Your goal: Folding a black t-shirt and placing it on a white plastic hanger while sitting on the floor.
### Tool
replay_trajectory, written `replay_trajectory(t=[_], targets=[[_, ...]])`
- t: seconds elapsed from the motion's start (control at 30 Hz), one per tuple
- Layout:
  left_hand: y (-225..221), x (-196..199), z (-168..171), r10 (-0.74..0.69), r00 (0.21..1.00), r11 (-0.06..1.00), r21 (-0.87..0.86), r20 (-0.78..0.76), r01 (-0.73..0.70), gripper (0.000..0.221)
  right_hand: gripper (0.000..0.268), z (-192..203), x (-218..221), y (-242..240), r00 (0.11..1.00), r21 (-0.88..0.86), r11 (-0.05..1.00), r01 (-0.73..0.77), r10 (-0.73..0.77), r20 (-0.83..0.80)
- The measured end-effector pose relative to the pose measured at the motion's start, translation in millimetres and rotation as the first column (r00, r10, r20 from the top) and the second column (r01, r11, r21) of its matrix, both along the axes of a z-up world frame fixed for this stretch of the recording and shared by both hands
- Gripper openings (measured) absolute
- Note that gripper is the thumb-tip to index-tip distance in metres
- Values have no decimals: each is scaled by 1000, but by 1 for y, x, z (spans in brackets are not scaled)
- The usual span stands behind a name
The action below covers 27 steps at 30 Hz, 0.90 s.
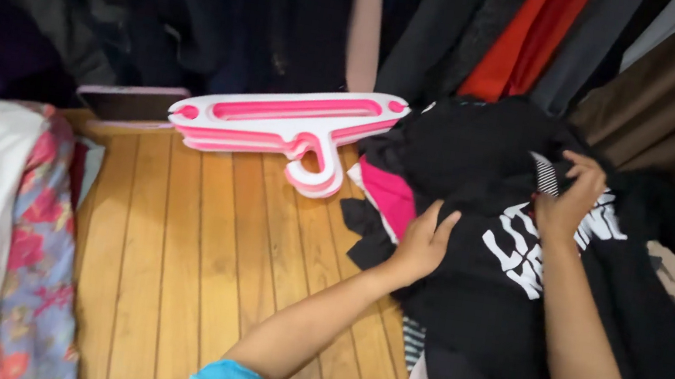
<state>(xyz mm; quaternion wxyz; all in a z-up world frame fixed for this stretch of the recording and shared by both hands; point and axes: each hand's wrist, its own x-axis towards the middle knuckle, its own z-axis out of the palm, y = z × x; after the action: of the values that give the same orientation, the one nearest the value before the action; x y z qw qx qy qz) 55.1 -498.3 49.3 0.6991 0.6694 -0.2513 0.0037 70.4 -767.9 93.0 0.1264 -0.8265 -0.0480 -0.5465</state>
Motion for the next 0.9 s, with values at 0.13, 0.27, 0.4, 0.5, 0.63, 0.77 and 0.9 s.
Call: replay_trajectory(t=[0.13,0.27,0.4,0.5,0.63,0.77,0.9], targets=[[56,-11,28,-99,995,995,-8,-13,99,41,50,20,-19,18,1000,74,997,21,-22,2],[129,-23,41,-227,974,936,279,15,214,33,56,39,-24,38,999,-169,985,-18,13,-31],[203,-31,58,-373,921,879,361,111,313,39,38,29,-12,56,986,-143,980,-135,118,-121],[290,-20,85,-401,901,856,418,164,305,62,31,23,-6,84,969,-112,981,-158,132,-211],[398,-15,99,-297,953,717,647,-53,260,81,19,28,6,163,881,-67,969,-237,185,-435],[493,-12,111,-43,982,488,854,-183,180,69,19,40,9,274,564,154,935,-319,318,-763],[586,8,94,303,946,383,924,-115,-11,67,26,25,25,357,412,274,921,-275,371,-832]])
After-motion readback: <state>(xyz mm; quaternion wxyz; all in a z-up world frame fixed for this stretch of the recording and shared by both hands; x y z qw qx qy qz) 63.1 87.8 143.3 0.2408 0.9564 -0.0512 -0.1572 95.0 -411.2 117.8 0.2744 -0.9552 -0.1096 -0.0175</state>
